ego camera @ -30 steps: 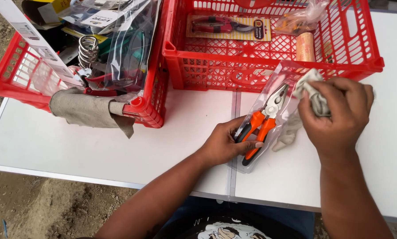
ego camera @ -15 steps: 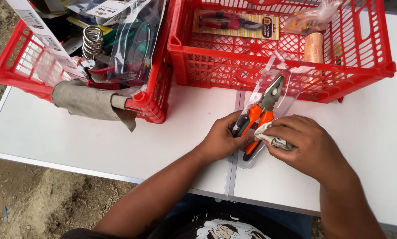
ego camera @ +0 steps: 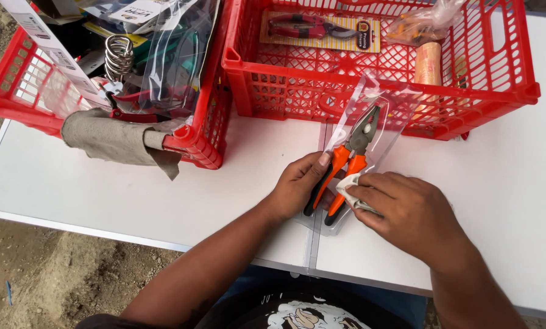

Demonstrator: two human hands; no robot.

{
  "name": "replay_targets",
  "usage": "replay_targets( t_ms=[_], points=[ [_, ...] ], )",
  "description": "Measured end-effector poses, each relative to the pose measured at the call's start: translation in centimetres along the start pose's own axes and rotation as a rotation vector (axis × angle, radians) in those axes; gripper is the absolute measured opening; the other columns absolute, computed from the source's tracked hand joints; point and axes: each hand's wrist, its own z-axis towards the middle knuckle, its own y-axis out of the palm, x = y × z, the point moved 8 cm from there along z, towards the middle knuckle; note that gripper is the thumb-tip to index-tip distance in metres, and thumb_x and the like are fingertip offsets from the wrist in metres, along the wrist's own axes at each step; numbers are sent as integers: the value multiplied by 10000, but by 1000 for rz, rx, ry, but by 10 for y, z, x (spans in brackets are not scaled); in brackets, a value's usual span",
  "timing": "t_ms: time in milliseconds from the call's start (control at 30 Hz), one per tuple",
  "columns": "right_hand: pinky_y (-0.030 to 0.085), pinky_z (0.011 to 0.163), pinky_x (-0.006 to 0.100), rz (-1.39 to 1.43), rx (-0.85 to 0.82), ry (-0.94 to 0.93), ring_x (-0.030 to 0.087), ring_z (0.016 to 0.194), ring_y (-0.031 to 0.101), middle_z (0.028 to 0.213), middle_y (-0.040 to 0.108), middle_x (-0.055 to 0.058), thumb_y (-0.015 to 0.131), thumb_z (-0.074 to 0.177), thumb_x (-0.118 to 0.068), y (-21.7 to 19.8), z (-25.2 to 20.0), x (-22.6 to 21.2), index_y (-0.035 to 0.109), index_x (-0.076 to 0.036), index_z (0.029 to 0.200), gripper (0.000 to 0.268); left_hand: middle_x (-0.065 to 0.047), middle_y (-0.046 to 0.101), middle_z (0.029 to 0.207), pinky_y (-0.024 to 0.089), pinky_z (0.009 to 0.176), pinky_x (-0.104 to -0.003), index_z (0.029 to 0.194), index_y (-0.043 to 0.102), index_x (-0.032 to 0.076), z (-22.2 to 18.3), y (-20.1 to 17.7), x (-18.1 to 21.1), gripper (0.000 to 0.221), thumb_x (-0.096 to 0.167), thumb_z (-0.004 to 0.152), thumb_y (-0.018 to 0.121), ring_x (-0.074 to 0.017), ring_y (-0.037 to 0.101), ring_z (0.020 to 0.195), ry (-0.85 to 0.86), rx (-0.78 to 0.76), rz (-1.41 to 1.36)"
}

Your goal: The person wipes the plastic packaging of a pair of pliers with a cloth and handles the pliers within their tray.

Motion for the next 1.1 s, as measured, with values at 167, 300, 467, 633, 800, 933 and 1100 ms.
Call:
replay_targets(
  t_ms=[167,300,467,633,800,933,1100],
  points=[
    [497,759,356,48,-116,-94,212,919,668,1025,700,-3,749,902,-265,24,4,-32,721,-171,1067,192,-114,693,841,525,506,-286,975,630,56,2,0,-3,410,427,1058,475,-190,637,573,50,-10,-50],
    [422,747,372,67,-111,-270,198,827,560,932,641,-33,767,898,-258,38,10,-58,739,-150,1076,210,-126,744,978,542,555,-274,1023,656,48,2,-1,-1,428,443,1041,490,-174,650,617,36,20,-62],
    [397,759,375,-123,160,-7,179,854,600,1027,664,-23,712,935,-228,10,13,-9,740,-209,1065,134,-138,640,582,569,555,-260,1149,733,116,10,-4,-15,356,396,1115,516,-153,650,566,217,78,47],
    [388,767,339,-233,204,127,156,874,615,1034,652,-47,711,934,-245,19,8,-16,749,-221,1100,173,-187,673,631,593,528,-306,1201,726,93,12,-2,-19,380,388,1122,501,-196,690,570,227,59,65],
    [385,751,307,-535,-15,201,143,910,604,1162,724,20,635,989,-224,10,26,-60,738,-107,1214,273,-83,576,688,577,481,-300,959,618,55,-1,4,5,411,426,1052,467,-206,608,522,87,30,-28],
    [430,739,323,-528,-65,115,174,814,570,1223,717,123,465,1012,-76,26,17,-67,623,-116,1238,279,58,502,756,445,692,-231,864,590,124,1,-2,9,382,418,1072,461,-63,463,731,187,59,102],
    [428,726,327,-378,-209,-1,194,796,603,1189,712,197,494,961,-85,48,3,-81,548,-158,1026,112,41,573,817,484,780,-241,881,617,118,0,-1,11,406,435,1069,447,-73,533,802,204,65,131]
  ],
)
